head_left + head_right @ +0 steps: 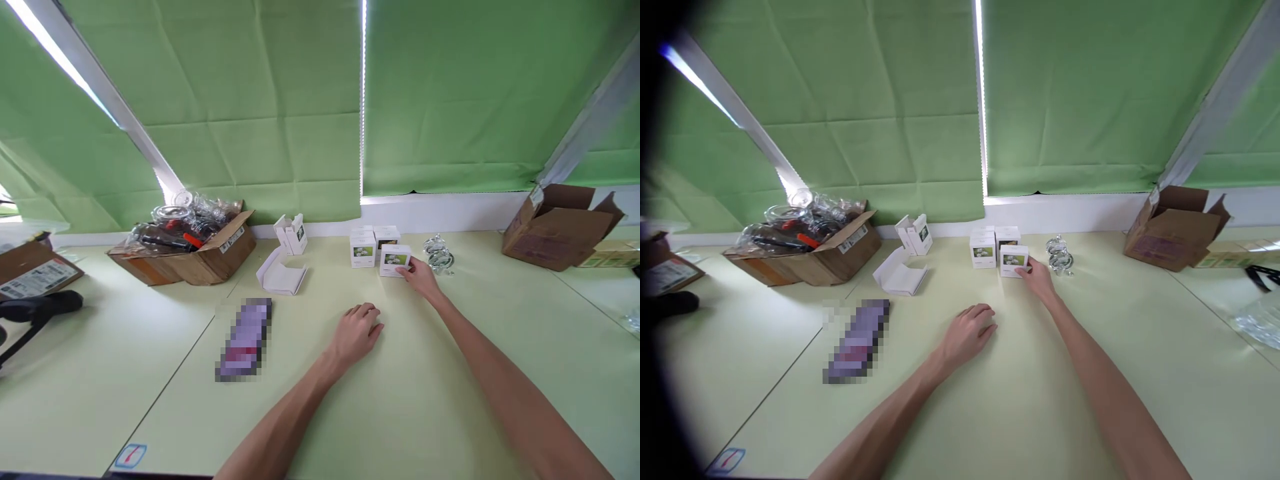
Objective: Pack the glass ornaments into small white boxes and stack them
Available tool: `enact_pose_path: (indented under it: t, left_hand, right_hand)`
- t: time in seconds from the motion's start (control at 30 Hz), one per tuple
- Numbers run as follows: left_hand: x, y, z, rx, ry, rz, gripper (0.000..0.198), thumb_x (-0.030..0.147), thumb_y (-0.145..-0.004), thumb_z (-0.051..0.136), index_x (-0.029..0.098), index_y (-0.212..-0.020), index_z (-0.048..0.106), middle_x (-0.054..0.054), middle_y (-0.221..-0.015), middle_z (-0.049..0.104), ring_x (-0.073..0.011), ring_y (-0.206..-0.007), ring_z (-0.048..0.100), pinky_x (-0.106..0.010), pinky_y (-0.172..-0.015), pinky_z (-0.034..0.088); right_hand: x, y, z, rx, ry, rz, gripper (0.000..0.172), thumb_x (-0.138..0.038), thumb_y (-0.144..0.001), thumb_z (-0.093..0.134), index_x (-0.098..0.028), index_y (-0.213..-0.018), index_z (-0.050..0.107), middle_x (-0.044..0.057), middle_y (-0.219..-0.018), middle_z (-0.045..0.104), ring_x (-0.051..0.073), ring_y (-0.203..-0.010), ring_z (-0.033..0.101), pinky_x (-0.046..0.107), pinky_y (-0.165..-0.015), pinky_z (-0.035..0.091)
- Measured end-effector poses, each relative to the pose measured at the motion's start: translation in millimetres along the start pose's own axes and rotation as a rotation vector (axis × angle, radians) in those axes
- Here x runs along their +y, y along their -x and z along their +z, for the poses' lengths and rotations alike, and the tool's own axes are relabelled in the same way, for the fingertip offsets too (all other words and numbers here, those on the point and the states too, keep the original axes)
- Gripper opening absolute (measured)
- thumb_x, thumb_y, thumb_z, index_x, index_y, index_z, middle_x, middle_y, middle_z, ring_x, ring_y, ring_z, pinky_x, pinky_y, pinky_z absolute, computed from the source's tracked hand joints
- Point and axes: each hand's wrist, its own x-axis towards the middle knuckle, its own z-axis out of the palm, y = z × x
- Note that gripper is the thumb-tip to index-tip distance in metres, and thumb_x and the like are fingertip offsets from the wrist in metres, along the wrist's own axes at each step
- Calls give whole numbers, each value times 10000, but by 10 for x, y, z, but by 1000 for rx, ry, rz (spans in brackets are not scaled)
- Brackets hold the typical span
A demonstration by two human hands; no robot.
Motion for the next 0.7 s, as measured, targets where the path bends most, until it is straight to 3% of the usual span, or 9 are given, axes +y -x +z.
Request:
enact_pose_path:
  t: [0.13,0.33,0.6,0.7]
  left_hand:
    - [-12,3,-1,0,-8,23,188,173,-914,572,229,-1077,648,-60,-1157,702,-229,-1007,693,-377,-859,581]
    - [-14,-15,-20,-9,-14,24,170,173,-916,567,219,-1058,647,-63,-1152,702,-227,-987,686,-366,-826,574]
    - [-57,-13,11,2,-62,67,156,178,-913,572,220,-1036,659,-70,-1142,704,-242,-1009,679,-382,-843,573]
    - [-67,-10,19,20,-34,73,159,185,-923,553,216,-1036,660,-79,-1141,703,-239,-997,685,-380,-832,577]
  right_hand:
    - [-71,-147,111,51,53,50,259,-304,-846,622,-152,-1022,736,96,-930,773,204,-747,668,290,-688,463]
    - [-98,-131,257,78,115,109,228,-303,-875,610,-163,-1003,736,104,-994,770,223,-871,681,278,-700,440]
    - [-159,-113,344,85,132,128,238,-324,-898,589,-145,-982,721,115,-955,754,218,-833,663,283,-693,438]
    - [-168,-7,289,80,111,100,303,-326,-873,603,-131,-1091,684,128,-1060,729,200,-817,650,290,-727,466]
